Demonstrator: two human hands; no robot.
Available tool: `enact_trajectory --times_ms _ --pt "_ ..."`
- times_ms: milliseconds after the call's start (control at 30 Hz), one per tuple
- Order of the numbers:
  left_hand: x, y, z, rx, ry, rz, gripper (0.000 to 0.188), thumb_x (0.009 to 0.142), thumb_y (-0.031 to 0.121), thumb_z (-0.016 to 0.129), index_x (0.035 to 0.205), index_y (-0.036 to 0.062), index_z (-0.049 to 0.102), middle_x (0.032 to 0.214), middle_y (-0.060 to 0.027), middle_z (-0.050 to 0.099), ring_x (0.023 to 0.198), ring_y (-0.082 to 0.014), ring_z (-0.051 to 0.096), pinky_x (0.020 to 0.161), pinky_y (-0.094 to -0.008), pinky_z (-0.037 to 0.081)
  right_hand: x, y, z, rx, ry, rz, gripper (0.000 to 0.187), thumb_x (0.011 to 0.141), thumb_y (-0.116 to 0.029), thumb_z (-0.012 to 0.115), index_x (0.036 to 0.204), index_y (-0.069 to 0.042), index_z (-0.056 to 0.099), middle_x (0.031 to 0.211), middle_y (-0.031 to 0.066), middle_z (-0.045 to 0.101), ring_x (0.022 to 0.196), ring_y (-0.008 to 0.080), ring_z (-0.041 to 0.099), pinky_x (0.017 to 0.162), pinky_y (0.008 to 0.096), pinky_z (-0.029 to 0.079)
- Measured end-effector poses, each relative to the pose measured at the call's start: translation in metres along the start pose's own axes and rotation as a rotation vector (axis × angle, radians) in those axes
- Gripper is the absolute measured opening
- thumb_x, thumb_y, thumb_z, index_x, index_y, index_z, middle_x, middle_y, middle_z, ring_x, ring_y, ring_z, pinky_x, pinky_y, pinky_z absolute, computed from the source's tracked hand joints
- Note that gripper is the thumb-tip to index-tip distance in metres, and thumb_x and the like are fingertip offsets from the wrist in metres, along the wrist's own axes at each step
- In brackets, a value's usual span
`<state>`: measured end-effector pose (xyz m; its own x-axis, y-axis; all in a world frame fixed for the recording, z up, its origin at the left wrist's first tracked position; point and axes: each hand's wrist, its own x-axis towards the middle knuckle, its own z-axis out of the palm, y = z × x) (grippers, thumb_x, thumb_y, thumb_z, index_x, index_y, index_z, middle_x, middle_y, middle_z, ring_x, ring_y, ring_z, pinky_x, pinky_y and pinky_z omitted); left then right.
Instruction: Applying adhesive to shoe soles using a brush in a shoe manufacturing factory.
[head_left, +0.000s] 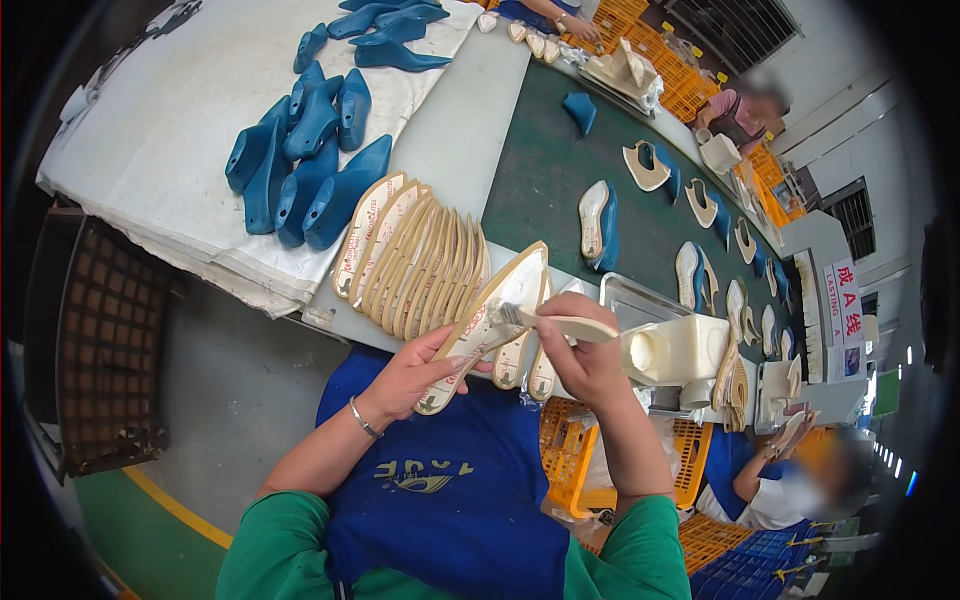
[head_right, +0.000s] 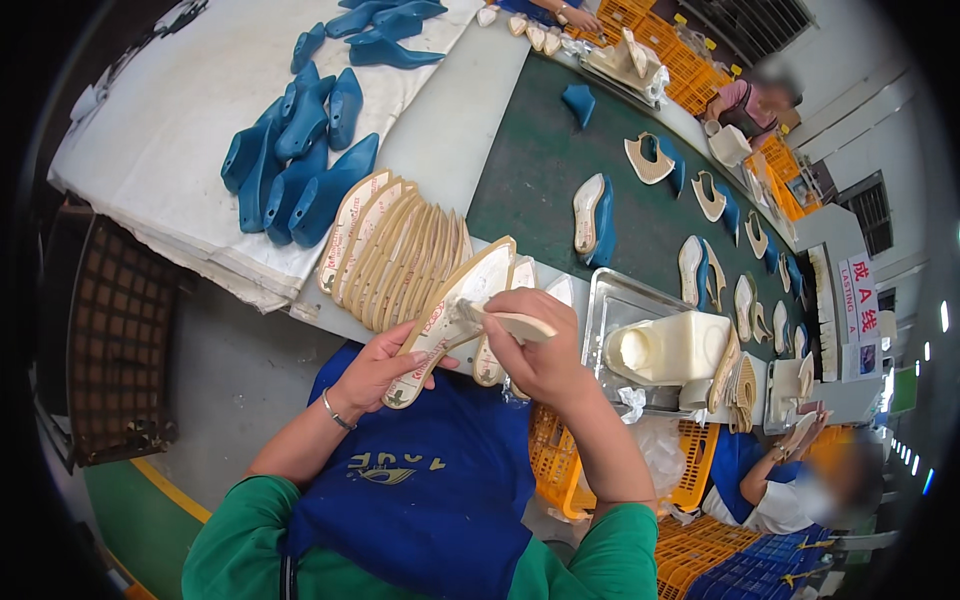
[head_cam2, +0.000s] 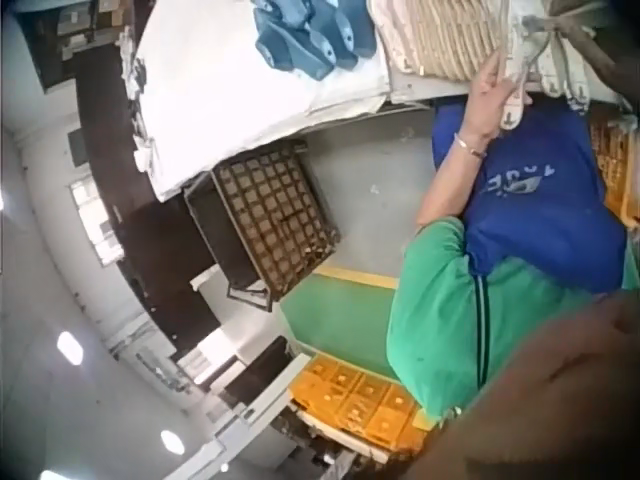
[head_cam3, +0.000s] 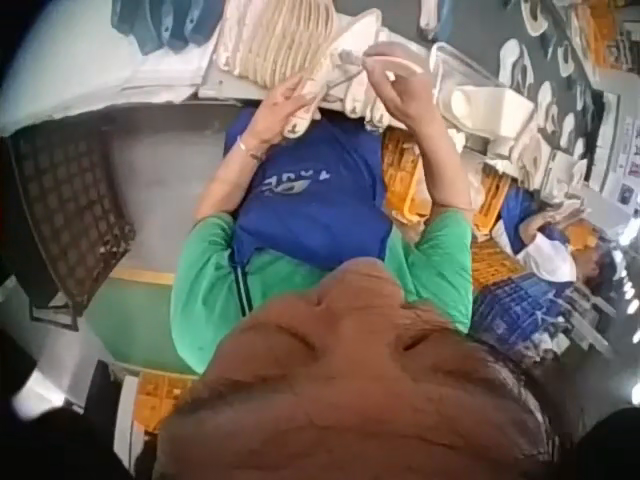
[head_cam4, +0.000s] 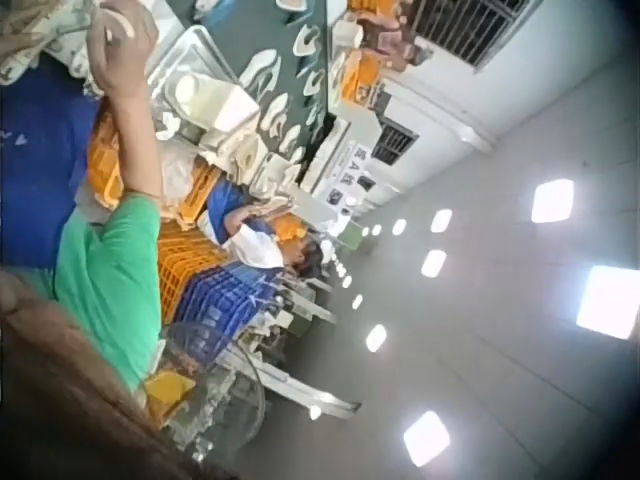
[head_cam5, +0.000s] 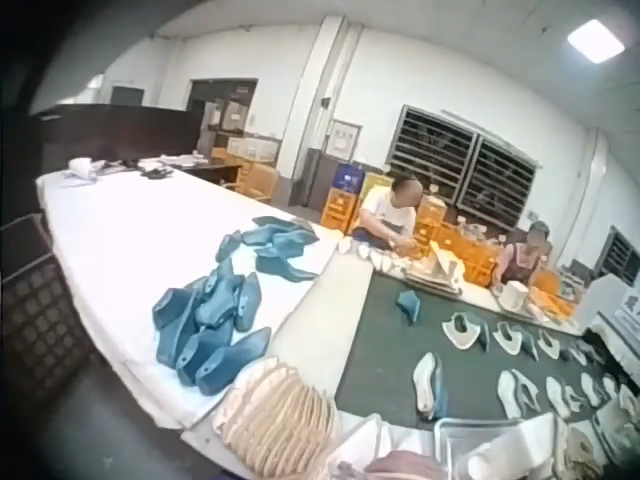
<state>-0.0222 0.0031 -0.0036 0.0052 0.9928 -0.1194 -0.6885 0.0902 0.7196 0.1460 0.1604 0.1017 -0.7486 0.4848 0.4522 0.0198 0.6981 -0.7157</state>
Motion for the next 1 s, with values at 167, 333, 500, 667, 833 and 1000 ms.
enact_trajectory --times_ms 167,333,500,667,833,1000 --pt "-0.008 0.006 0.001 0.001 -0.051 0.016 0.046 0.097 0.009 0.053 0.141 -0.002 0.04 0.125 -0.0154 0.06 0.112 -0.0236 0.063 0.078 -0.0271 0.058 0.032 0.029 -0.018 -0.172 0.172 -0.021 0.007 0.088 -0.006 0.064 0.091 0.0 0.063 0.085 0.0127 0.065 0.073 0.0233 0.064 0.066 0.031 0.049" --pt "-0.012 0.007 -0.005 -0.007 -0.051 0.026 0.048 0.097 0.008 0.053 0.141 -0.0025 0.04 0.127 -0.0157 0.059 0.113 -0.0249 0.063 0.079 -0.0275 0.058 0.032 0.022 -0.021 -0.085 0.217 0.1 0.008 0.091 -0.007 0.062 0.092 0.001 0.062 0.086 0.011 0.064 0.074 0.017 0.063 0.066 0.0285 0.048" --pt "-0.017 0.007 -0.009 0.032 -0.068 0.029 0.052 0.098 0.013 0.054 0.146 0.0004 0.037 0.131 -0.0119 0.057 0.113 -0.021 0.062 0.077 -0.0259 0.055 0.038 0.006 -0.002 -0.024 0.075 -0.023 0.008 0.091 -0.007 0.061 0.092 0.001 0.062 0.085 0.0091 0.064 0.072 0.0152 0.062 0.066 0.0277 0.048" --pt "-0.026 0.011 -0.011 0.027 -0.059 0.05 0.052 0.098 0.012 0.054 0.146 -0.0001 0.037 0.132 -0.013 0.056 0.113 -0.0213 0.061 0.078 -0.0267 0.055 0.049 0.024 -0.019 -0.086 0.229 0.025 0.01 0.094 -0.008 0.058 0.091 0.001 0.061 0.084 0.0081 0.063 0.072 0.0145 0.061 0.064 0.0273 0.047" --pt "-0.028 0.013 -0.019 -0.027 -0.028 0.066 0.052 0.097 0.011 0.054 0.145 -0.0003 0.037 0.131 -0.0142 0.056 0.113 -0.0222 0.062 0.079 -0.0272 0.055 0.022 -0.017 0.003 0.096 -0.058 0.06 0.007 0.091 -0.005 0.06 0.093 0.001 0.062 0.087 0.0107 0.064 0.076 0.0158 0.062 0.067 0.0286 0.049" --pt "-0.034 0.016 -0.023 -0.041 -0.047 0.086 0.052 0.097 0.01 0.054 0.145 -0.0009 0.037 0.13 -0.0154 0.057 0.113 -0.0231 0.062 0.079 -0.028 0.055 0.043 0.011 -0.002 -0.035 0.066 -0.017 0.007 0.09 -0.005 0.061 0.092 0.001 0.062 0.084 0.0131 0.064 0.073 0.0178 0.062 0.065 0.0289 0.048"
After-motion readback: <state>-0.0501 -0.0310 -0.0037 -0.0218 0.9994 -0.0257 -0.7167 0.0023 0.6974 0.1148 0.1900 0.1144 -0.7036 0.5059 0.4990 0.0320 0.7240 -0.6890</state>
